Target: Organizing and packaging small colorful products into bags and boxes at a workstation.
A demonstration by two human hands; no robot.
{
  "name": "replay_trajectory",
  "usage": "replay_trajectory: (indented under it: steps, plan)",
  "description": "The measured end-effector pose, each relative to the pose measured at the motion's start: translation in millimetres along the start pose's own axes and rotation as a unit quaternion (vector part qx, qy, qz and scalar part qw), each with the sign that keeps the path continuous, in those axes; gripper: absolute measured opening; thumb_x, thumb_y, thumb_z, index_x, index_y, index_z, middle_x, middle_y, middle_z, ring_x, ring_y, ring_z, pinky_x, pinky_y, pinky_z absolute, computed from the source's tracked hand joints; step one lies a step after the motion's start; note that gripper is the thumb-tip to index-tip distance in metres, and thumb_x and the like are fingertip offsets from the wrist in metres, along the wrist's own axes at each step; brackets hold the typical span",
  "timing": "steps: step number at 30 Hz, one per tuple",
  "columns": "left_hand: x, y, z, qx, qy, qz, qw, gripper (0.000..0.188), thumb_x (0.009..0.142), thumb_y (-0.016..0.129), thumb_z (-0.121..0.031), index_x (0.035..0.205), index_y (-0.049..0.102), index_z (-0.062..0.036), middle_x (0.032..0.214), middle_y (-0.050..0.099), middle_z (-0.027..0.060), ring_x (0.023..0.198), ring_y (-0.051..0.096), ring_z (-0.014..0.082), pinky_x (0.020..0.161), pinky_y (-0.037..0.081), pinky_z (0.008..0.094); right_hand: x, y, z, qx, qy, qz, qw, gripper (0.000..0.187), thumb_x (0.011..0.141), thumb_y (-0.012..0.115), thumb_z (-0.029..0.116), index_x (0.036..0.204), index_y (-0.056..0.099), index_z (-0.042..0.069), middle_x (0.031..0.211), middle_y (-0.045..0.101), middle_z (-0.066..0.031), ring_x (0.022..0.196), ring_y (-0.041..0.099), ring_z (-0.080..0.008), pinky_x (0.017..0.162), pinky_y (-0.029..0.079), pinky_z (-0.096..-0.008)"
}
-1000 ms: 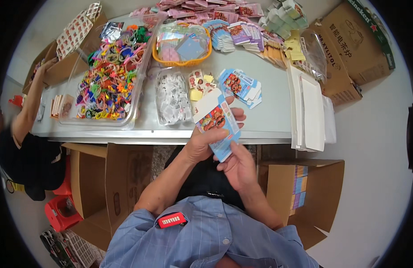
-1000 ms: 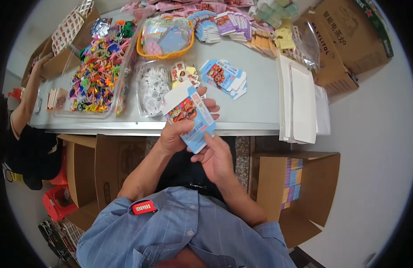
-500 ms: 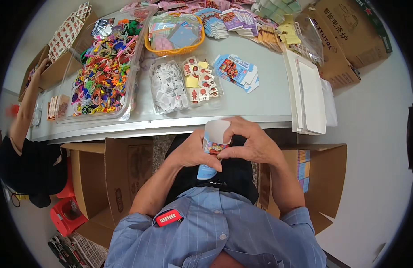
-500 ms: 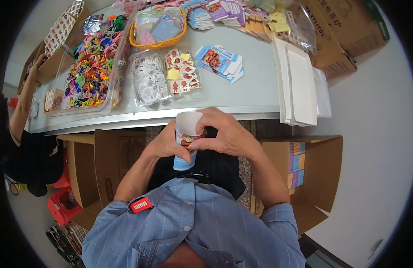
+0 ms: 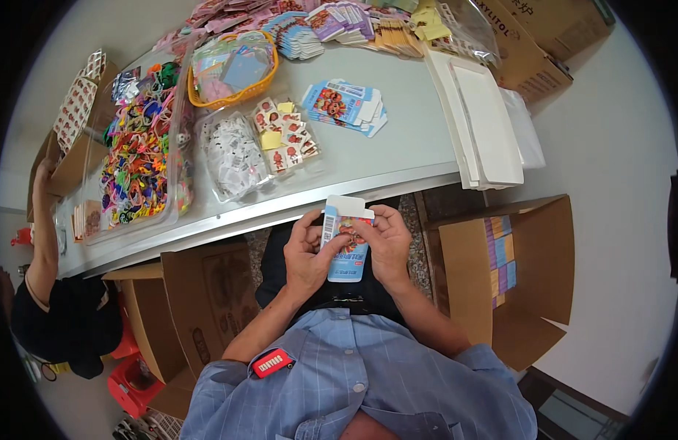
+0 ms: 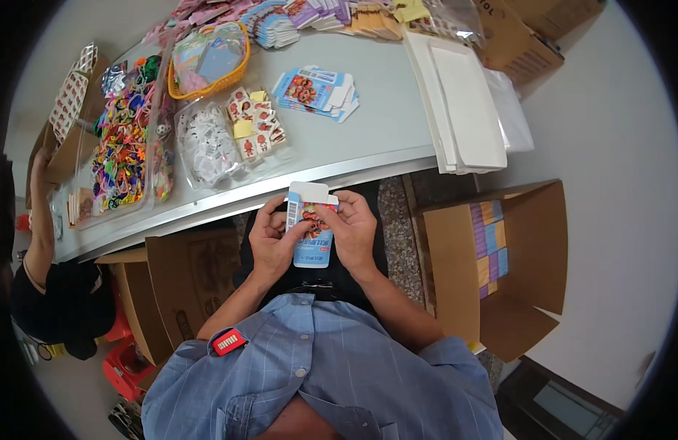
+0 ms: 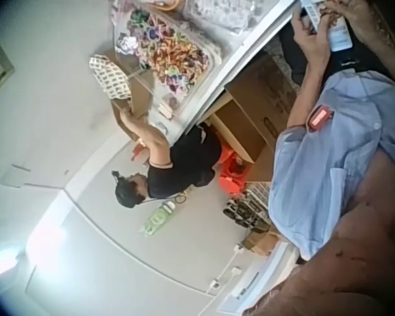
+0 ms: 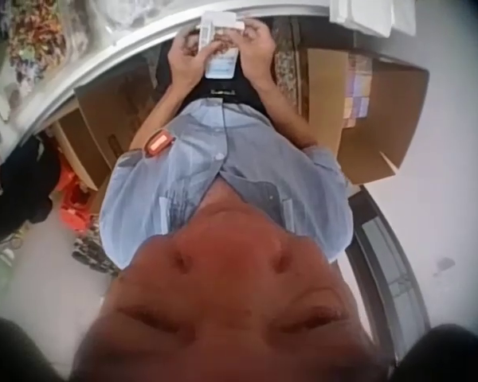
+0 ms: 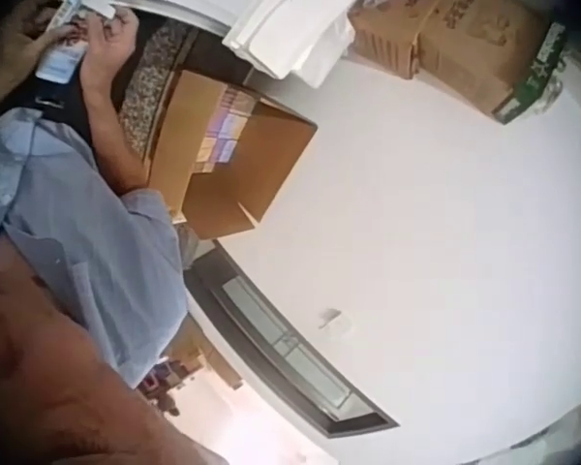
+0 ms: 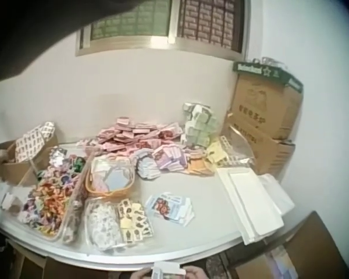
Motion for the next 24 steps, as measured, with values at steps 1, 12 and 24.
replay_trajectory:
  steps: [1,12,24]
  plan:
    - [-0.1,-2.5,8.1,-0.005,-0.006,-0.001,1.0,0.061,0.09,0.071,0.006,0.141,0.037,0.0075,0.102,0.073,0.0196,0.091,0.072,0.0195,0.079,0.059,0.028,-0.8,-0.6,-4.4,-0.007,-0.012,0.024,1.0,0.038,0.095,0.065,-0.004,0.129,0.05,-0.006,0.114,0.069,-0.0181,0.1,0.069,-0.0182,0.087,0.056,-0.0276]
    - [-2.3,2.6,56.1,0.01,-0.073,0.084,0.994,0.056,0.099,0.061,0.001,0.15,0.038,0.0025,0.116,0.069,0.0176,0.101,0.067,0.0157,0.087,0.055,0.0269,-7.6,-32.5,-34.3,-0.126,0.015,0.08,0.989,0.046,0.095,0.063,-0.005,0.139,0.05,-0.009,0.119,0.066,-0.0171,0.106,0.066,-0.0185,0.091,0.055,-0.0305]
    - [-9.8,-5.2,64.1,0.113,-0.014,0.167,0.979,0.027,0.095,0.068,0.0,0.121,0.061,0.0024,0.108,0.07,0.0115,0.092,0.068,0.0136,0.081,0.055,0.0241,-28.3,-44.3,-39.4,-0.159,-0.006,0.097,0.982,0.009,0.092,0.069,-0.003,0.1,0.068,-0.006,0.106,0.064,-0.0098,0.09,0.065,-0.011,0.079,0.055,-0.0243]
Point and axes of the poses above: each hand's wrist, its own x-axis towards the middle knuckle, its own y-axis out of the palm, z = x × y, the point moved 10 cm from there along x, towards the middle knuckle
